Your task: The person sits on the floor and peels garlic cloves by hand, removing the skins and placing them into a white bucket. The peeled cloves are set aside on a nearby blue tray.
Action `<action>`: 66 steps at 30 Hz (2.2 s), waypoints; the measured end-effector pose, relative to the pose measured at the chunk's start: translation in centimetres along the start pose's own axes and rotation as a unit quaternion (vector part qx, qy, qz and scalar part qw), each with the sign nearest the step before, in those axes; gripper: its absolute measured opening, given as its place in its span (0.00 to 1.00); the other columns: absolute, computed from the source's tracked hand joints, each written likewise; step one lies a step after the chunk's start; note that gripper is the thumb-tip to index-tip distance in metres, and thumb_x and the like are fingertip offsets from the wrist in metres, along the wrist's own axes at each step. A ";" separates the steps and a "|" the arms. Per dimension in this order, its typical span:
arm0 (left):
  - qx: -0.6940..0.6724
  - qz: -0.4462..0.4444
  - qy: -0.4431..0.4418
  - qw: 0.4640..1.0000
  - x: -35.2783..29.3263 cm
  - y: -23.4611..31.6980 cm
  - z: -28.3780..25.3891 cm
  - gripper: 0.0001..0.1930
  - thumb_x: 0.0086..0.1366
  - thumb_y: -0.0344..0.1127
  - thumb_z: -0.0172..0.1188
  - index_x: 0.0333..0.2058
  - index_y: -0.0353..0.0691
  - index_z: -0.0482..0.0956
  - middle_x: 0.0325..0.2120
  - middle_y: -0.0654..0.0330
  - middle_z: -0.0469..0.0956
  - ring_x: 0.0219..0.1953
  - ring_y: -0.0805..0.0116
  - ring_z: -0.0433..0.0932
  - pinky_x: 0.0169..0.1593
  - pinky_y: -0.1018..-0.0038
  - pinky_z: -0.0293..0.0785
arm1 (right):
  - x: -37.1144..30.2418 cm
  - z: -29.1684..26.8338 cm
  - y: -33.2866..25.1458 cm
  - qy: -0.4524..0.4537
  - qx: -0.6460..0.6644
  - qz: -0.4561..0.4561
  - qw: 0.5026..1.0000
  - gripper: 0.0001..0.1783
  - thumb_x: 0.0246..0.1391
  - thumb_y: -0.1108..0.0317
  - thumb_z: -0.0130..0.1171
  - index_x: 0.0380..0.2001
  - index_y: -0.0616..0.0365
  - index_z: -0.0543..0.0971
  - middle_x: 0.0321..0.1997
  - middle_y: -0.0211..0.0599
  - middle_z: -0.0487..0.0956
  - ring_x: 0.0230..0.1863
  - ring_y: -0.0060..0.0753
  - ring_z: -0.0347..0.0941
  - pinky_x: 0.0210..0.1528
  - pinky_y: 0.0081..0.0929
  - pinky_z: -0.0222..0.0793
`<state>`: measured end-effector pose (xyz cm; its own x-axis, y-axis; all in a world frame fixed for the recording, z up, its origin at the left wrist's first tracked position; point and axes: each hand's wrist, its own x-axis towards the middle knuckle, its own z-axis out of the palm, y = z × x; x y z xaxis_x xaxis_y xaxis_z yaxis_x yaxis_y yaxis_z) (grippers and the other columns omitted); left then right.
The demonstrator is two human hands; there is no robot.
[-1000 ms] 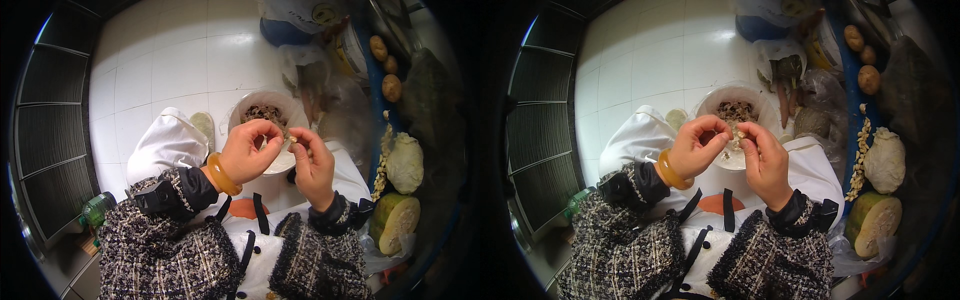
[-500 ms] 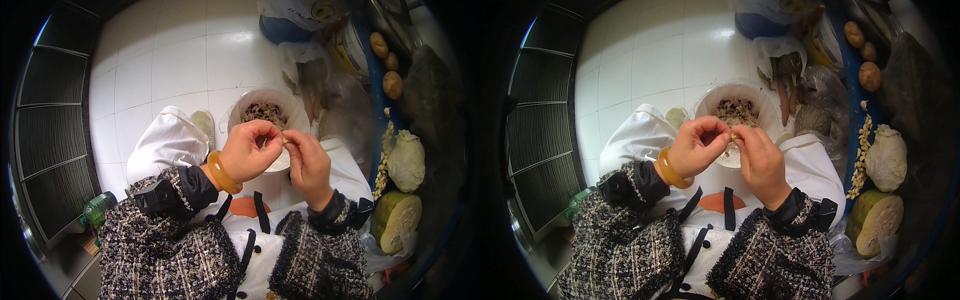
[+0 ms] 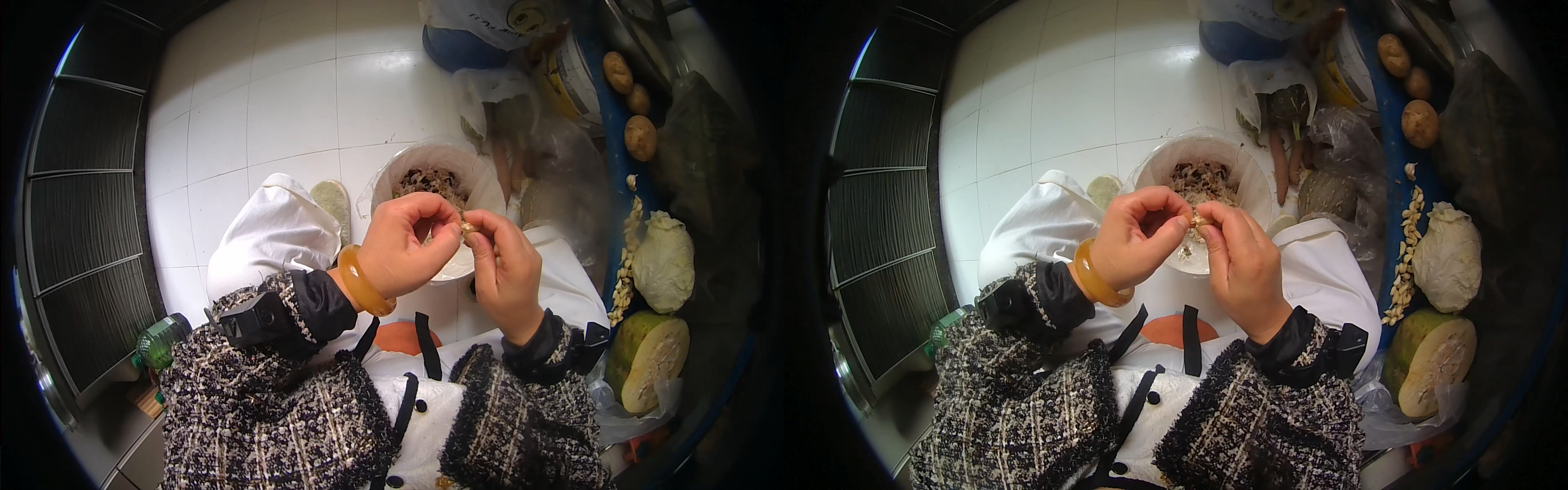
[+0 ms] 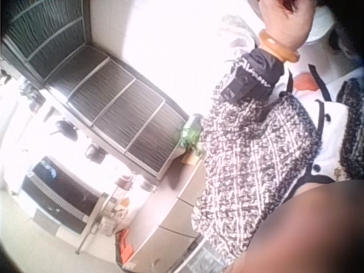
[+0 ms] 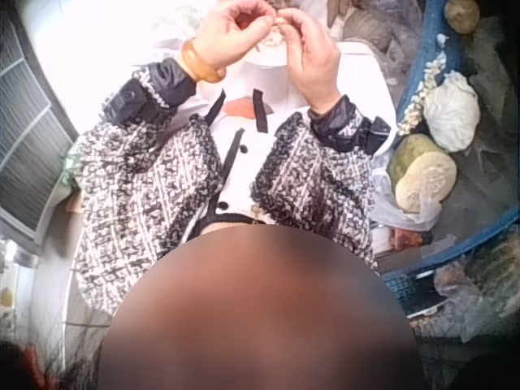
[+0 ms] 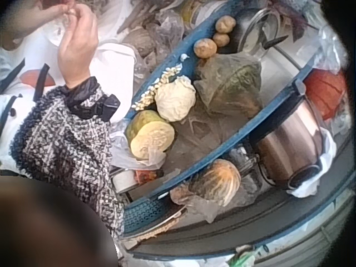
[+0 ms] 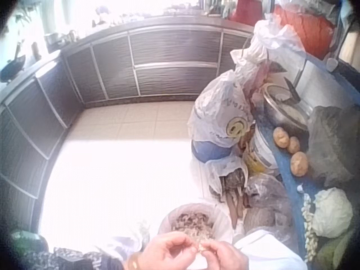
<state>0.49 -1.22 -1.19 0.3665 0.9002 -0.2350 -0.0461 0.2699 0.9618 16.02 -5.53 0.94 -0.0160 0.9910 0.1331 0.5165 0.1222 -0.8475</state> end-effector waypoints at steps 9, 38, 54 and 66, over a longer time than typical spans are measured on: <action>0.059 0.012 -0.007 0.998 0.1 0.7 -0.2 0.06 0.54 0.30 0.59 0.25 0.33 0.76 0.18 0.61 0.73 0.21 0.77 0.68 0.25 0.79 0.65 | 0.0 0.1 0.2 -0.005 -0.026 -0.018 0.999 0.09 0.55 0.78 0.54 0.41 0.63 0.74 0.33 0.45 0.77 0.32 0.45 0.75 0.33 0.31 0.71; 0.076 -0.022 -0.006 0.997 0.1 0.6 -0.4 0.06 0.55 0.31 0.58 0.25 0.34 0.75 0.18 0.64 0.70 0.20 0.81 0.65 0.24 0.80 0.62 | 0.2 -0.9 0.5 -0.039 0.532 0.280 0.798 0.16 0.65 0.66 0.48 0.50 0.63 0.72 0.31 0.29 0.73 0.16 0.07 0.54 0.19 0.07 0.53; -0.017 -0.049 -0.061 0.997 -0.2 1.0 -0.7 0.05 0.62 0.29 0.59 0.33 0.33 0.76 0.26 0.70 0.74 0.29 0.86 0.69 0.33 0.87 0.65 | 0.3 -0.2 0.6 -0.034 0.027 -0.066 0.997 0.19 0.53 0.82 0.52 0.49 0.64 0.74 0.36 0.45 0.75 0.33 0.41 0.74 0.34 0.27 0.70; -0.003 -0.035 -0.023 0.999 -0.2 1.0 -0.1 0.03 0.60 0.27 0.58 0.31 0.33 0.76 0.24 0.71 0.72 0.27 0.87 0.68 0.29 0.87 0.63 | -0.2 -0.4 0.3 -0.048 0.104 0.036 0.993 0.16 0.58 0.78 0.51 0.50 0.65 0.73 0.34 0.40 0.76 0.31 0.30 0.73 0.31 0.23 0.68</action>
<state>0.27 -1.06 -0.16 0.4108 0.8627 -0.2950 -0.0238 0.3336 0.9424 16.53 -5.75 0.82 -0.0720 0.9970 0.0273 0.3315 0.0498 -0.9421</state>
